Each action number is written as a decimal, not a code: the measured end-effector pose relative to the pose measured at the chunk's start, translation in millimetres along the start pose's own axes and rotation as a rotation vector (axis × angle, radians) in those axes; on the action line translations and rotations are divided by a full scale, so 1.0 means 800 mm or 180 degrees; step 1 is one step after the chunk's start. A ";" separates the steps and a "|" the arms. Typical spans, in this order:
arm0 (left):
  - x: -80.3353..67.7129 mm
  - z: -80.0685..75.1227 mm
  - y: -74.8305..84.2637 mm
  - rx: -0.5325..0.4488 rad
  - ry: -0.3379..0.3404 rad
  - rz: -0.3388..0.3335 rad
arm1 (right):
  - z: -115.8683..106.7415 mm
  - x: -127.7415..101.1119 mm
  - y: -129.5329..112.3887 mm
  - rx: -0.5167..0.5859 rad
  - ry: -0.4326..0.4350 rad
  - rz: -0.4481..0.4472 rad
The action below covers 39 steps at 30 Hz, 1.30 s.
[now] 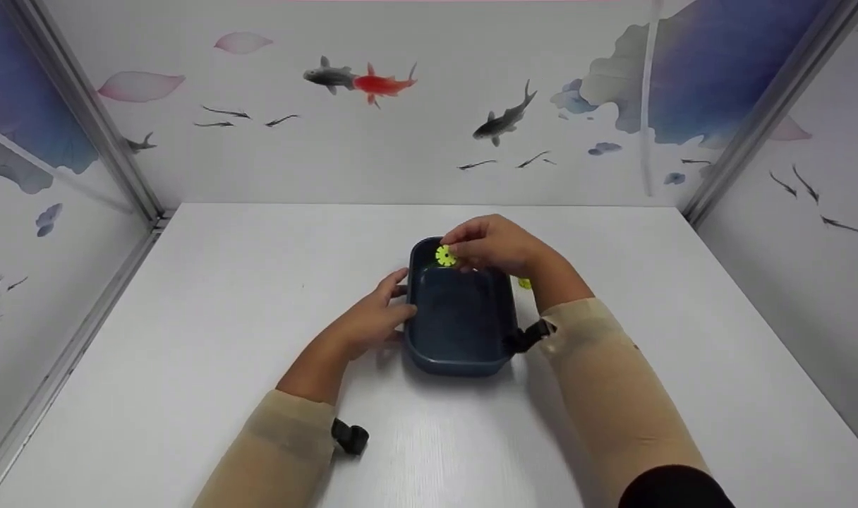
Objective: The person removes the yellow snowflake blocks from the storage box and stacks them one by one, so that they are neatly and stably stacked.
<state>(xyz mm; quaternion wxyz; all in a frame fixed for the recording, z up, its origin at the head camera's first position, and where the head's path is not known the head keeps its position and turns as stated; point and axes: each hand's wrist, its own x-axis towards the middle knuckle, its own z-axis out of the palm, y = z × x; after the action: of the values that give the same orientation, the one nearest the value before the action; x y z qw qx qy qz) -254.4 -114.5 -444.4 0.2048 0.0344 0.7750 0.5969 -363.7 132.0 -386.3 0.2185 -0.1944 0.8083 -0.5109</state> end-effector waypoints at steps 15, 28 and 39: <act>0.004 -0.001 -0.007 -0.0044 0.0035 0.0009 | -0.062 -0.074 0.078 0.1024 0.1092 0.0229; 0.002 -0.001 0.000 -0.0132 0.0155 -0.0025 | -0.070 -0.080 0.123 0.1282 0.1464 0.0527; 0.004 -0.001 -0.001 -0.0177 0.0208 -0.0047 | -0.072 -0.073 0.151 0.1015 0.1595 0.1104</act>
<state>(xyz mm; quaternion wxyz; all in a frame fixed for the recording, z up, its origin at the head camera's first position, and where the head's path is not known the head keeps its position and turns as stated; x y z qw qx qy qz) -257.2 -114.5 -446.2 0.1846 0.0034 0.7646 0.6175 -358.2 254.9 -465.3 0.1243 0.1141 0.7679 -0.6179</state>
